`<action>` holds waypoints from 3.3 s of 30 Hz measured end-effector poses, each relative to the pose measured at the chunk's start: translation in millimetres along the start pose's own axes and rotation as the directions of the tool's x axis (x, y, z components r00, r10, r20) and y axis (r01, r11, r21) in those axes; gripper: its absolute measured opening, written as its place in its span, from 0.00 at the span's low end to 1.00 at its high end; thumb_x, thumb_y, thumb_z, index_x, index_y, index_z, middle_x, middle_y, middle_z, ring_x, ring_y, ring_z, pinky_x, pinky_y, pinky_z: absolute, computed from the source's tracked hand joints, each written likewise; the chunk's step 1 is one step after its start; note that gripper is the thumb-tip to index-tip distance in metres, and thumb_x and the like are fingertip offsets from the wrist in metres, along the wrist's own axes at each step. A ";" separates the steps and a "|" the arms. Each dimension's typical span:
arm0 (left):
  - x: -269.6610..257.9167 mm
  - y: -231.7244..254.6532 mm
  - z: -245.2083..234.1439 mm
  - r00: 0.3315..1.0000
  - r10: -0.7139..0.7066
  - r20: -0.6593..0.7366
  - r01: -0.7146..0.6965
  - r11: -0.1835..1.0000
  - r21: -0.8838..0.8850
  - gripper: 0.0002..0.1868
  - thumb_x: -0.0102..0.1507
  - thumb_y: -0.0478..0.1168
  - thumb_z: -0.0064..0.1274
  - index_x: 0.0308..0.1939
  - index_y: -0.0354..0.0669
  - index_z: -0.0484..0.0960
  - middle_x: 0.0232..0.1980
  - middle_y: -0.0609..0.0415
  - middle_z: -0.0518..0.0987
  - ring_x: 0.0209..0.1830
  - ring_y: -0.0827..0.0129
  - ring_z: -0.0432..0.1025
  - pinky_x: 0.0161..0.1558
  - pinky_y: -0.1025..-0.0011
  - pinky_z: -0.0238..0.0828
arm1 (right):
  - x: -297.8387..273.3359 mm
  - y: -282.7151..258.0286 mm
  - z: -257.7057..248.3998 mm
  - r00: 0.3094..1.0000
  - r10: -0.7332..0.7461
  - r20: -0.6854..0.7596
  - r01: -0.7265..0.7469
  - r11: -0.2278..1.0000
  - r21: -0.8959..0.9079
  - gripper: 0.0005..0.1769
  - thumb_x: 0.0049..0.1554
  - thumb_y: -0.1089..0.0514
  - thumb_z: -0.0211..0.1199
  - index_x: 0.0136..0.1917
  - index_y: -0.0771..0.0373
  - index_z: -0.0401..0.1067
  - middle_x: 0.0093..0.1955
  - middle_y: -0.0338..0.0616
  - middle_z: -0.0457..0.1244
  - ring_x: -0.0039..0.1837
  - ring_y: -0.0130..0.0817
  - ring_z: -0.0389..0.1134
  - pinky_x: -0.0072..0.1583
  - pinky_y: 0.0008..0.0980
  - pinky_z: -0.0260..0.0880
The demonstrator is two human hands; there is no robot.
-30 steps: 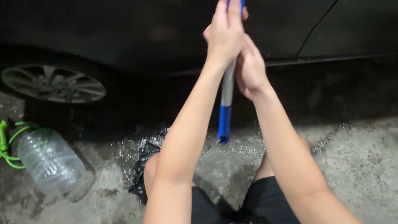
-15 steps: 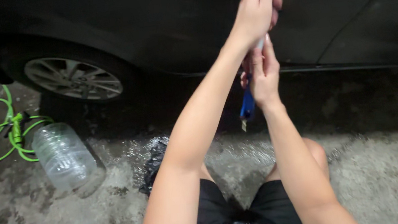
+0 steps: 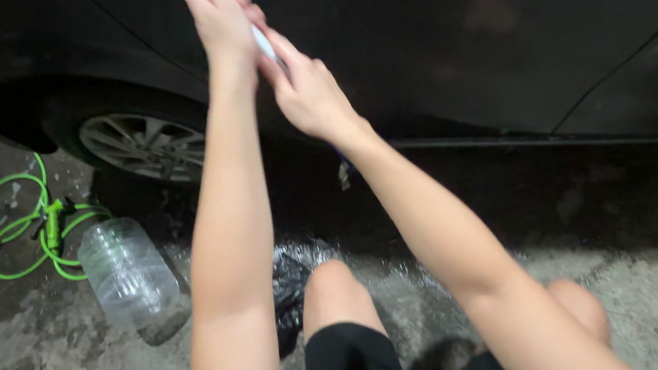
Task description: The person rinses a dark-colored car with a green hose, then applies soap using a blue long-handled brush and scrubs the rear and side panels. The person continues scrubbing the lower side panels and wheel area.
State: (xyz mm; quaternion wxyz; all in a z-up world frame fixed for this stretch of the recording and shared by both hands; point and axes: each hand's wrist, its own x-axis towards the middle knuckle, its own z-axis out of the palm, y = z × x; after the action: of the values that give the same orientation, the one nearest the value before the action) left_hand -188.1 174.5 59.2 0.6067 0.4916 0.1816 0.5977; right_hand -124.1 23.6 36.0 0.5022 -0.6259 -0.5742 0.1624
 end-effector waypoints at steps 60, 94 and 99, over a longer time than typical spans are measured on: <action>-203.2 -160.8 271.5 0.693 -0.372 0.617 -0.107 0.793 0.599 0.30 0.65 0.66 0.44 0.47 0.43 0.76 0.33 0.45 0.85 0.34 0.54 0.83 0.39 0.58 0.77 | -163.9 186.7 -113.0 0.769 0.375 -0.518 0.006 0.806 0.592 0.13 0.59 0.61 0.65 0.55 0.66 0.68 0.47 0.38 0.67 0.46 0.26 0.69 0.46 0.30 0.70; -95.1 -65.3 34.1 0.958 -0.286 -0.017 0.286 0.952 0.106 0.28 0.68 0.68 0.31 0.49 0.49 0.65 0.20 0.56 0.68 0.11 0.71 0.62 0.13 0.70 0.59 | -60.1 94.9 19.4 0.958 0.278 0.065 -0.274 0.828 0.490 0.22 0.70 0.47 0.42 0.43 0.61 0.68 0.30 0.35 0.62 0.28 0.28 0.61 0.32 0.28 0.60; -118.1 -91.6 65.9 0.963 -0.221 0.157 0.151 0.918 0.366 0.28 0.72 0.63 0.32 0.51 0.43 0.72 0.24 0.57 0.75 0.21 0.74 0.71 0.23 0.74 0.68 | -74.5 126.0 1.4 0.977 0.202 -0.072 -0.110 0.759 0.641 0.22 0.72 0.42 0.43 0.50 0.61 0.66 0.33 0.35 0.60 0.31 0.25 0.61 0.34 0.27 0.63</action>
State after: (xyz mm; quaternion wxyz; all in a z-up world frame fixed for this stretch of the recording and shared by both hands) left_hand -110.7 60.8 -29.1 0.5783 0.6284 0.2709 0.4441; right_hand -76.6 -20.8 -95.2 0.7063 -0.4755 -0.3957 0.3441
